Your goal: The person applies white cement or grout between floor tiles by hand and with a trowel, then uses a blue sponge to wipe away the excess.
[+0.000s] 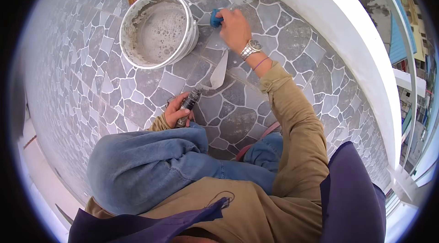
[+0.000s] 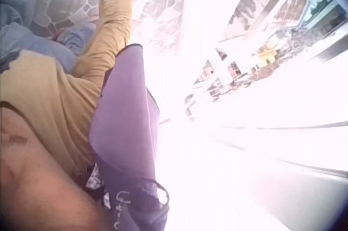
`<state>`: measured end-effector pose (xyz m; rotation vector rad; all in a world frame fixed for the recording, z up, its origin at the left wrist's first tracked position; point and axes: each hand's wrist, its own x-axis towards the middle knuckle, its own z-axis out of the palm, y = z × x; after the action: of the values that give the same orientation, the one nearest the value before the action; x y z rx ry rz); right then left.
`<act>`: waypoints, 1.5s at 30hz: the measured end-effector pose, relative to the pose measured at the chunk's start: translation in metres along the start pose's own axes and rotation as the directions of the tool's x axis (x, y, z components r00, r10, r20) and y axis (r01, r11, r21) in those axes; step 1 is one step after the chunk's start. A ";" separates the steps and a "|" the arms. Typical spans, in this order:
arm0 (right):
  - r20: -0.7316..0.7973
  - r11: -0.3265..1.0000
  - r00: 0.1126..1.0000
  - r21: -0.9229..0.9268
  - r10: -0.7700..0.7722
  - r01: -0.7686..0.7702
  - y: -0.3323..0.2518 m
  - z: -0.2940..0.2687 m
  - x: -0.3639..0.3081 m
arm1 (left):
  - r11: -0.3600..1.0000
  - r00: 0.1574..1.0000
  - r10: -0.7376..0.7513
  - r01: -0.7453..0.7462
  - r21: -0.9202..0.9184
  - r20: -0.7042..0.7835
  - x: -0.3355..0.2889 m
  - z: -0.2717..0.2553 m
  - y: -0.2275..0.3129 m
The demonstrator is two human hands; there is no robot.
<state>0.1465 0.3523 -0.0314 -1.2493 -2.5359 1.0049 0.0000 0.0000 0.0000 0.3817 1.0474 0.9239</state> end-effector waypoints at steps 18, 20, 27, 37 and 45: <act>-0.176 0.760 0.787 -0.450 -0.591 0.469 -0.043 0.047 0.206 | 0.991 0.993 -0.074 0.083 -0.108 0.089 0.009 -0.008 0.018; -0.129 0.740 0.795 -0.477 -0.593 0.474 -0.085 0.055 0.220 | 0.990 0.995 -0.086 0.092 -0.105 0.056 0.001 -0.009 0.020; -0.126 0.701 0.810 -0.588 -0.573 0.404 -0.034 0.027 0.170 | 0.995 0.998 -0.034 0.038 -0.094 0.050 0.007 -0.014 0.009; -0.200 0.836 0.869 -0.436 -0.452 0.334 0.005 0.019 0.130 | 0.995 0.996 -0.079 0.081 -0.063 0.041 0.004 -0.013 0.019; -0.254 0.755 0.765 -0.509 -0.591 0.413 -0.075 0.059 0.235 | 0.999 0.998 -0.040 0.041 -0.032 0.046 0.012 -0.006 0.012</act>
<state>-0.0773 0.4655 -0.0675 -0.6345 -2.5827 0.0491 -0.0087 0.0156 -0.0020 0.3512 0.9940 0.8913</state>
